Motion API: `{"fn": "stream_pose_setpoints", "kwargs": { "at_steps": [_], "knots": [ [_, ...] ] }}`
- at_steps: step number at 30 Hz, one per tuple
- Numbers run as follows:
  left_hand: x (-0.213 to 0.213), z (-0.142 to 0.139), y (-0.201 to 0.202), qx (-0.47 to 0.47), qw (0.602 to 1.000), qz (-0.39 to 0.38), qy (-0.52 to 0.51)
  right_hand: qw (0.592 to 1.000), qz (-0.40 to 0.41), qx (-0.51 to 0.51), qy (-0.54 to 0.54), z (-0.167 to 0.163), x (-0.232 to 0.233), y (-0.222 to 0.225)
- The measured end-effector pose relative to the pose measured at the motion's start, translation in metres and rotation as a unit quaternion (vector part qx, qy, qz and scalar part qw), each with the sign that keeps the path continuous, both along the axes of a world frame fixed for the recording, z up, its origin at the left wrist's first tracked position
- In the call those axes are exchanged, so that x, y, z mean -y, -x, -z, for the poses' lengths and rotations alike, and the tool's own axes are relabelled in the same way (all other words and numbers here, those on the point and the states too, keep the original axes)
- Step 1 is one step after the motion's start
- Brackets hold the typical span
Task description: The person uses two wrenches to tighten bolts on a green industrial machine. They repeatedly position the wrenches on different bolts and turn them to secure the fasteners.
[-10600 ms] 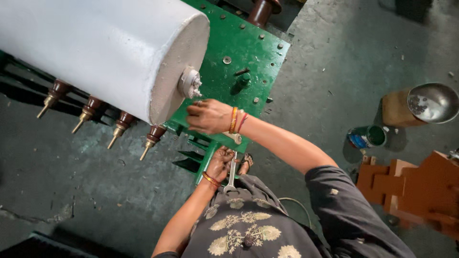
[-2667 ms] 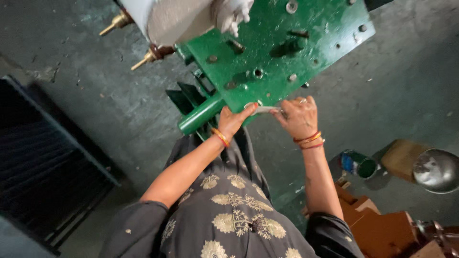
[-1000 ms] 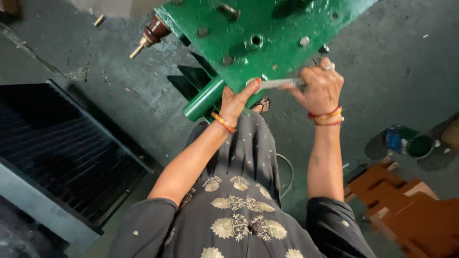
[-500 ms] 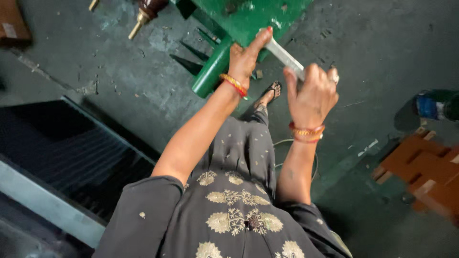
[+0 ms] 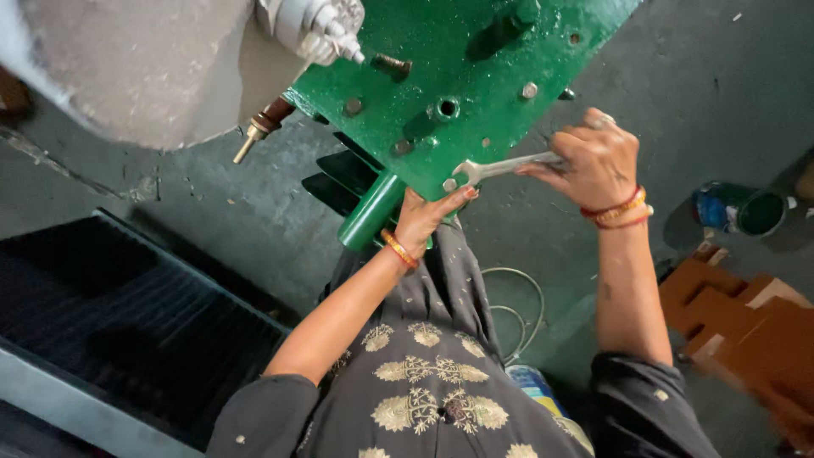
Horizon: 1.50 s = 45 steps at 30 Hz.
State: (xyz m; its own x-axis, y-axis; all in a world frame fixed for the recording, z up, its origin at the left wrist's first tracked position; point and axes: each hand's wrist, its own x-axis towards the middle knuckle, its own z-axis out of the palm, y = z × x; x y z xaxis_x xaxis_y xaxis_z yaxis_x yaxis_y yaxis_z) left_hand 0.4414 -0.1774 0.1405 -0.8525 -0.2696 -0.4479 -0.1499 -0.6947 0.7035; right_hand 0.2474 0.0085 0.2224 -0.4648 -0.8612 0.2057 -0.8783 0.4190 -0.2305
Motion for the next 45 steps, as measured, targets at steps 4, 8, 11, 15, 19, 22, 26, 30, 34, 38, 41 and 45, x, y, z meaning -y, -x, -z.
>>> {"fn": "stream_pose_setpoints", "kwargs": {
  "at_steps": [4,8,11,15,19,22,26,30,34,38,41,45],
  "knots": [
    [-0.008,0.005,0.0,0.007,0.989,-0.052,0.135,0.995,-0.097,0.028,0.023,0.0,0.033,0.023],
    [-0.017,0.007,0.001,0.078,0.98,-0.109,0.145,0.996,-0.091,0.02,-0.015,-0.002,0.033,0.013],
    [-0.018,0.006,0.004,0.075,0.976,-0.13,0.156,0.998,-0.064,0.015,0.006,0.006,0.026,0.002],
    [-0.013,0.002,0.007,0.092,0.98,-0.138,0.113,0.998,-0.053,0.012,0.037,0.019,0.029,0.002],
    [-0.008,0.008,0.008,0.086,0.964,-0.149,0.204,0.997,-0.028,-0.028,0.067,0.027,0.029,-0.001],
    [-0.006,0.021,0.006,0.02,0.98,-0.134,0.147,0.997,0.016,-0.044,0.062,0.032,0.018,-0.02],
    [-0.008,0.029,0.009,0.048,0.968,-0.143,0.199,0.995,0.071,-0.041,0.058,0.038,0.013,-0.039],
    [-0.009,0.017,0.015,0.045,0.978,-0.142,0.146,0.996,0.058,-0.011,0.07,0.023,0.02,-0.036],
    [0.009,0.003,0.0,0.057,0.994,0.017,0.096,0.997,0.056,-0.048,0.002,-0.025,0.027,-0.042],
    [0.041,0.013,-0.029,-0.001,0.982,0.158,0.102,0.98,0.024,-0.195,-0.035,-0.085,0.033,-0.045],
    [0.065,0.035,-0.057,0.043,0.95,0.256,0.172,0.968,0.068,-0.243,-0.004,-0.118,0.027,-0.062],
    [0.095,0.058,-0.089,0.059,0.973,0.221,0.035,0.935,0.251,-0.155,0.198,-0.107,0.033,-0.122]
  ]
}}
